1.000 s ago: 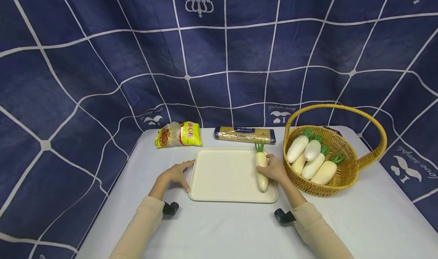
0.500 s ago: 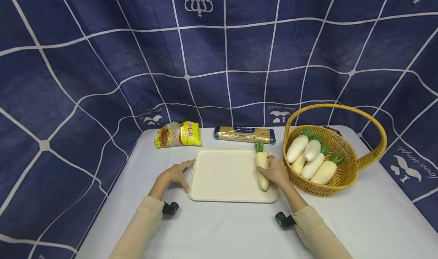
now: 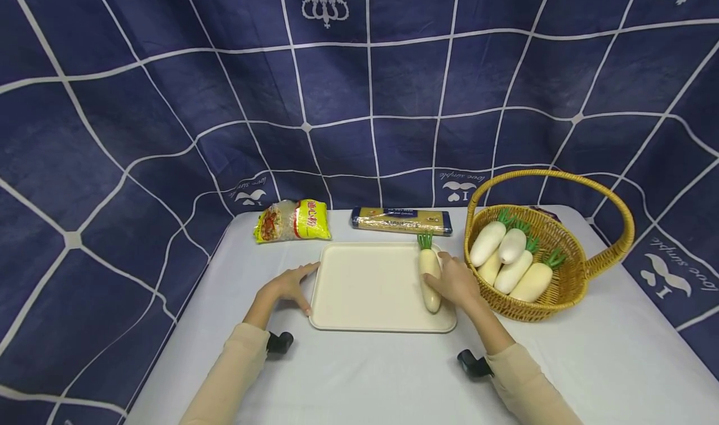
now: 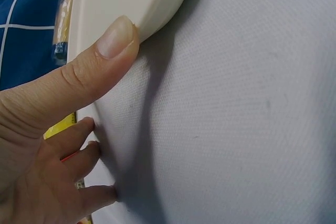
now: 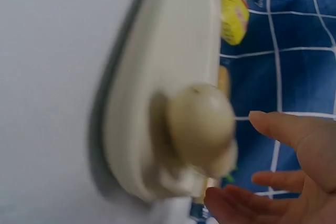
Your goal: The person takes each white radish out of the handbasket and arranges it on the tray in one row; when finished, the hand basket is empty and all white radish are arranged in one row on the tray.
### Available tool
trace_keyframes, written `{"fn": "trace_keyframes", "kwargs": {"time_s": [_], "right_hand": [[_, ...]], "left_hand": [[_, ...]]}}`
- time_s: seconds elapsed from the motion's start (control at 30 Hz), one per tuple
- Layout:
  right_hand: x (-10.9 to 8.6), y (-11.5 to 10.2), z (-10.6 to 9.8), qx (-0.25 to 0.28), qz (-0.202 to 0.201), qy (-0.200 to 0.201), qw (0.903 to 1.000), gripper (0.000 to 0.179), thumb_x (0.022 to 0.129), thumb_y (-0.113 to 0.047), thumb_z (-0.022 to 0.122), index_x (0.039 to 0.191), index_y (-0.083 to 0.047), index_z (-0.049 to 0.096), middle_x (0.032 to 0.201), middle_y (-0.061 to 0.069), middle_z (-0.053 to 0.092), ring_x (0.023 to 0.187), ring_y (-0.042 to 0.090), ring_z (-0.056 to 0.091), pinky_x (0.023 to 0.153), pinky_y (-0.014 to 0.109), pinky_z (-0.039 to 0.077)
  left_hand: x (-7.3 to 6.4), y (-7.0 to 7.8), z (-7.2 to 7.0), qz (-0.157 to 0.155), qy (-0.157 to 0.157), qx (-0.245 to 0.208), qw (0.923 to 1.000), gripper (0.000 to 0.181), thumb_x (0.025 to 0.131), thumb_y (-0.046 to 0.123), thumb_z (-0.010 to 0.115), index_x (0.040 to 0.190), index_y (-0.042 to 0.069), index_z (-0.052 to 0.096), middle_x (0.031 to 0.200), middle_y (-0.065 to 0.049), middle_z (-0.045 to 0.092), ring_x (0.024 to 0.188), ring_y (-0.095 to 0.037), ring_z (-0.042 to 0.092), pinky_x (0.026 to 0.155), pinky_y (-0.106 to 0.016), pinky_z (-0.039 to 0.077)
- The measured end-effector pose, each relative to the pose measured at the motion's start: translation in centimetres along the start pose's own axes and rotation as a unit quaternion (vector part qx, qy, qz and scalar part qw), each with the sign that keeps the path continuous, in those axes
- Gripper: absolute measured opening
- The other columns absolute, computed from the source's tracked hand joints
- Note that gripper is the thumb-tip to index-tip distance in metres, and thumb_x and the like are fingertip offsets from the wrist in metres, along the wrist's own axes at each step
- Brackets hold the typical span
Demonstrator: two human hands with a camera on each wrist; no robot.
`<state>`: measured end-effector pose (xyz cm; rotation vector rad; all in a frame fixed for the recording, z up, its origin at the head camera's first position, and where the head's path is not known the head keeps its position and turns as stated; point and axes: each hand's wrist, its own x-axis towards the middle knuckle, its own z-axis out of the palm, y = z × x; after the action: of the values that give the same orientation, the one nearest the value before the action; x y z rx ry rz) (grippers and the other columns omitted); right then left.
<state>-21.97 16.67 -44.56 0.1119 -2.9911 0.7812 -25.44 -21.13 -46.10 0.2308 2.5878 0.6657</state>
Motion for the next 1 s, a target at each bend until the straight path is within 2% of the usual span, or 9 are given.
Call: {"fn": "trace_keyframes", "kwargs": {"time_s": [0.1,0.2,0.33,0.5,0.67,0.77,1.0], "right_hand": [[-0.3,0.2,-1.3,0.034,-0.034,-0.004,0.9988,0.064,0.083,-0.030,0.068,0.129,0.009,0.046,0.105,0.031,0.062,0.091,0.042,0.062,0.074,0.050,0.053],[-0.6,0.6,-2.9,0.087,-0.051,-0.009,0.9949,0.061,0.085,-0.027,0.068,0.128,0.010,0.047,0.101,0.027,0.065,0.090,0.039,0.064,0.072,0.045,0.055],[-1.0,1.4,-5.4,0.125,-0.049,0.006,0.9909,0.059,0.087,-0.027,0.067,0.128,0.010,0.047,0.099,0.025,0.066,0.088,0.037,0.066,0.066,0.039,0.057],[-1.5,2.8,-8.2,0.132,-0.038,0.035,0.9899,0.058,0.089,-0.026,0.064,0.129,0.012,0.044,0.101,0.028,0.065,0.085,0.039,0.067,0.063,0.038,0.058],[-1.3,4.8,-10.1,0.117,-0.003,0.076,0.9903,0.058,0.091,-0.029,0.060,0.129,0.013,0.045,0.109,0.034,0.060,0.096,0.047,0.061,0.071,0.048,0.056],[-0.8,6.3,-11.2,0.107,0.031,0.081,0.9905,0.064,0.092,-0.035,0.057,0.132,0.013,0.042,0.117,0.038,0.053,0.102,0.051,0.056,0.076,0.053,0.052],[0.4,9.2,-12.8,0.105,0.071,0.021,0.9918,0.077,0.093,-0.043,0.051,0.138,0.015,0.028,0.127,0.042,0.038,0.110,0.055,0.043,0.084,0.061,0.043]], "left_hand": [[0.0,-0.1,0.0,0.000,-0.001,-0.001,1.0000,0.122,0.046,0.021,0.093,0.149,0.014,0.028,0.152,-0.017,0.027,0.139,-0.041,0.022,0.110,-0.061,0.021],[0.0,-0.1,0.1,0.000,-0.002,-0.001,1.0000,0.122,0.046,0.021,0.093,0.149,0.015,0.028,0.152,-0.017,0.026,0.139,-0.041,0.022,0.110,-0.061,0.020],[0.1,-0.1,0.1,0.001,-0.001,-0.002,1.0000,0.122,0.046,0.021,0.093,0.149,0.015,0.028,0.152,-0.017,0.026,0.139,-0.041,0.022,0.110,-0.061,0.020],[0.0,-0.1,0.1,0.001,0.000,-0.002,1.0000,0.121,0.047,0.020,0.093,0.149,0.015,0.029,0.152,-0.017,0.026,0.139,-0.041,0.022,0.110,-0.061,0.020],[-0.1,-0.1,0.1,-0.002,-0.002,-0.005,1.0000,0.121,0.046,0.020,0.093,0.149,0.015,0.029,0.152,-0.017,0.026,0.139,-0.041,0.021,0.111,-0.060,0.020],[-0.1,0.0,0.0,-0.002,-0.001,-0.004,1.0000,0.121,0.046,0.020,0.093,0.149,0.014,0.029,0.152,-0.017,0.026,0.139,-0.040,0.021,0.111,-0.059,0.019],[0.0,-0.1,0.0,-0.004,-0.001,0.000,1.0000,0.121,0.047,0.020,0.092,0.149,0.015,0.028,0.153,-0.015,0.026,0.140,-0.039,0.020,0.111,-0.060,0.018]]}}
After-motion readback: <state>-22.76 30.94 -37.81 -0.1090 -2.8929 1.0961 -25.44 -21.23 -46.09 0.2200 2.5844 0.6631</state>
